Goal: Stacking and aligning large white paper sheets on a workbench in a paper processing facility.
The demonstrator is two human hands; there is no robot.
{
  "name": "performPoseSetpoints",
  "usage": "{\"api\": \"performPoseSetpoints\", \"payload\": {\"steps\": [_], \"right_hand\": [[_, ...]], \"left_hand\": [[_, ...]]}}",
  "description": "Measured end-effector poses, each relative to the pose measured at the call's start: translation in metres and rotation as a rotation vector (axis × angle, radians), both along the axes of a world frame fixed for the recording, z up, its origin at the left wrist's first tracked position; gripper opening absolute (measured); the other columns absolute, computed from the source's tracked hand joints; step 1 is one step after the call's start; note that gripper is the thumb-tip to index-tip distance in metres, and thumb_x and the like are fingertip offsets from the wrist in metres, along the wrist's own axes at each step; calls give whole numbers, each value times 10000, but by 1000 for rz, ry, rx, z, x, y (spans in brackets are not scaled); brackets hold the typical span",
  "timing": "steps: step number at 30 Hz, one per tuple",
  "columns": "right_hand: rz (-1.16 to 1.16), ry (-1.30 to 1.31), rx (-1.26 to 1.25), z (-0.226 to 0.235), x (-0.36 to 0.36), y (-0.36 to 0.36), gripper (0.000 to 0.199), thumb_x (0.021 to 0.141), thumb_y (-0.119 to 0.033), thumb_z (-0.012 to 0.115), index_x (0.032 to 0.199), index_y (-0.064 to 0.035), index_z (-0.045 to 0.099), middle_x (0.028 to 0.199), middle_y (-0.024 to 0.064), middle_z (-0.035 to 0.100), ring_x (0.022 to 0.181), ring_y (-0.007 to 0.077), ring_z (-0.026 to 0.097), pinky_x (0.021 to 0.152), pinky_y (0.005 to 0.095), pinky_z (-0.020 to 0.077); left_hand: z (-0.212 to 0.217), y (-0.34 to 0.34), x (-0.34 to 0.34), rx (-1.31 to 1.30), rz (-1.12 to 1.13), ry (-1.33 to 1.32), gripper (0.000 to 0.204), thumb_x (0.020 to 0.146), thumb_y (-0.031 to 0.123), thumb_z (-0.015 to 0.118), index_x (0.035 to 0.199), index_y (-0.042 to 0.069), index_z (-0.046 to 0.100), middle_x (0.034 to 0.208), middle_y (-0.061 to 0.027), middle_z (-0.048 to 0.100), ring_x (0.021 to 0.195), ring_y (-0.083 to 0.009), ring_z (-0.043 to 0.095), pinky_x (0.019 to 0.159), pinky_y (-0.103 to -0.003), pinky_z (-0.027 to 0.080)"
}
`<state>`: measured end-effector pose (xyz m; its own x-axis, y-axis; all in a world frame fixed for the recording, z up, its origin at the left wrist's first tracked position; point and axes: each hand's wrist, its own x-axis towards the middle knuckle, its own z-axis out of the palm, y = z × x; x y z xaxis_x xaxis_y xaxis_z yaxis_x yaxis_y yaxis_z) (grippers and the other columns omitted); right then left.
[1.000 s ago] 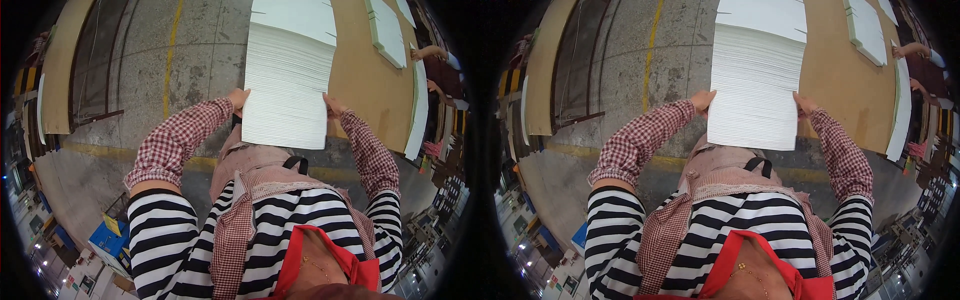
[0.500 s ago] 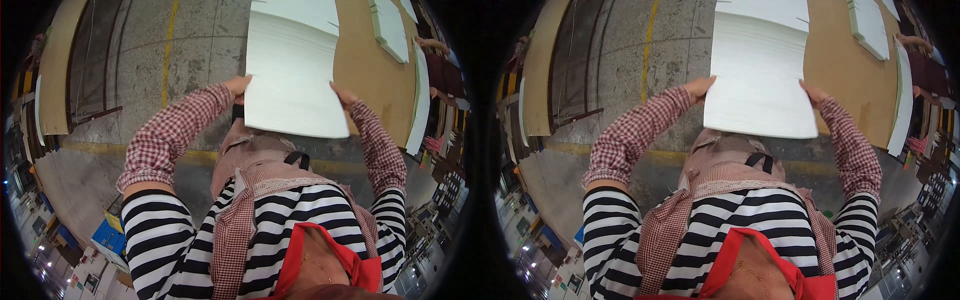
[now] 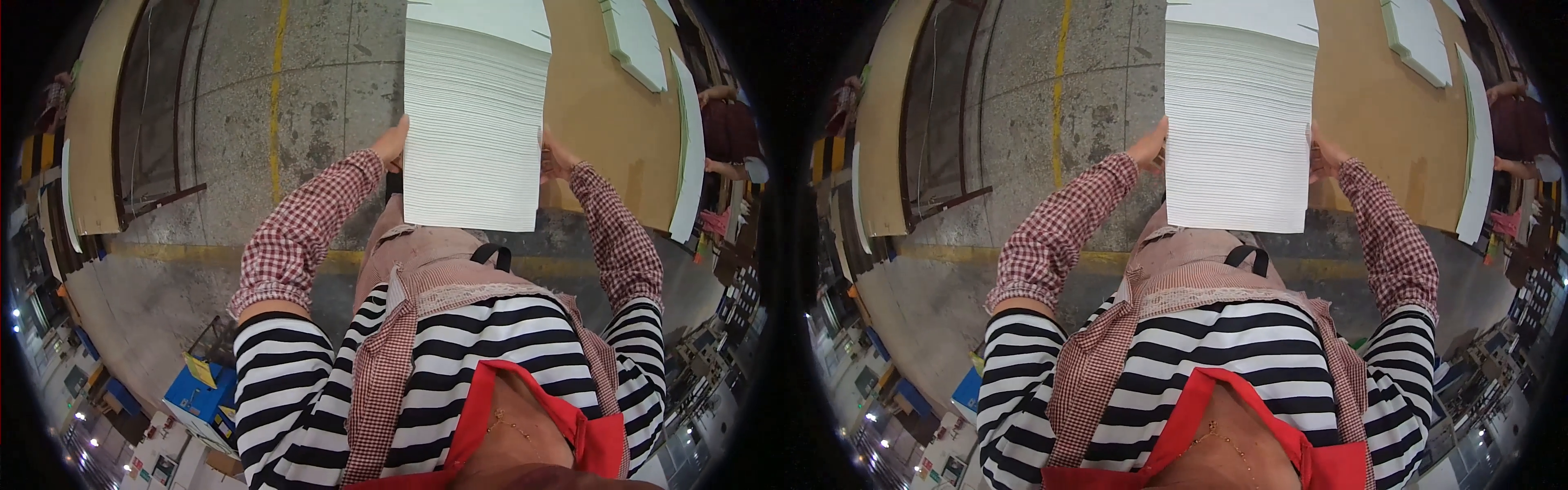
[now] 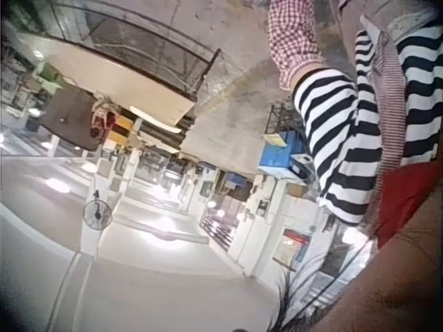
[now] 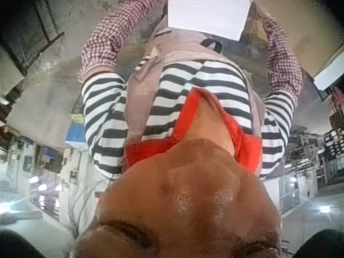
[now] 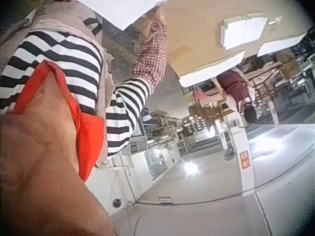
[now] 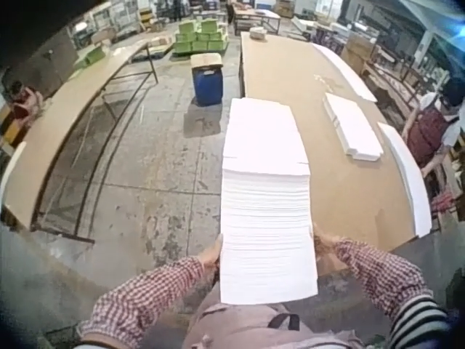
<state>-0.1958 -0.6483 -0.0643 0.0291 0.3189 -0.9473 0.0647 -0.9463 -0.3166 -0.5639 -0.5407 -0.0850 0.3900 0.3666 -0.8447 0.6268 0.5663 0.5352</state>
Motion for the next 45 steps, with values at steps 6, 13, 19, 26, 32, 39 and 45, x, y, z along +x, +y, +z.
{"api": "performPoseSetpoints", "payload": {"steps": [6,13,19,26,32,39,45], "right_hand": [[101,-387,426,-56,8,-4,785,824,-680,333,1141,13,521,1008,180,601,915,249,589,740,419,492],[20,-339,270,-37,16,12,738,862,-597,379,1230,38,452,1177,200,525,1037,250,544,824,353,470],[-111,-73,221,-35,5,6,650,887,-543,374,1192,21,485,1090,159,586,949,246,589,779,376,501],[30,-233,376,-26,-7,-11,596,886,-499,429,1196,7,485,1053,160,603,872,221,615,731,364,517],[-84,-214,143,-31,-7,-23,616,858,-547,455,1165,-18,531,1092,148,594,958,234,584,805,383,483],[-203,-12,242,-54,7,-16,535,912,-427,437,1195,23,493,1154,148,568,994,227,577,858,352,464],[-5,-59,334,-30,-12,-29,516,934,-413,369,1257,-19,447,1202,143,536,1025,238,568,874,369,464]], "left_hand": [[-36,-5,8,436,-62,79,679,920,537,204,1034,-21,573,793,-144,629,608,-217,596,556,-341,483],[-10,14,15,231,96,0,602,935,481,263,940,-19,599,769,-135,624,634,-238,594,597,-397,466],[2,8,9,-43,163,-35,634,919,533,275,1110,-3,555,934,-120,617,703,-208,562,630,-382,482],[-34,-4,7,64,134,-165,682,928,510,256,1022,-99,548,707,-155,615,533,-250,599,431,-360,461],[-51,-16,2,38,68,-51,657,925,531,206,1086,5,565,756,-122,631,503,-182,566,437,-287,480],[-39,3,1,-121,-22,-286,636,909,560,229,1085,57,576,844,-109,654,588,-189,620,503,-327,525],[-33,-15,0,8,-17,-85,644,900,579,232,1156,78,546,841,-82,648,580,-170,597,500,-331,508]]}}
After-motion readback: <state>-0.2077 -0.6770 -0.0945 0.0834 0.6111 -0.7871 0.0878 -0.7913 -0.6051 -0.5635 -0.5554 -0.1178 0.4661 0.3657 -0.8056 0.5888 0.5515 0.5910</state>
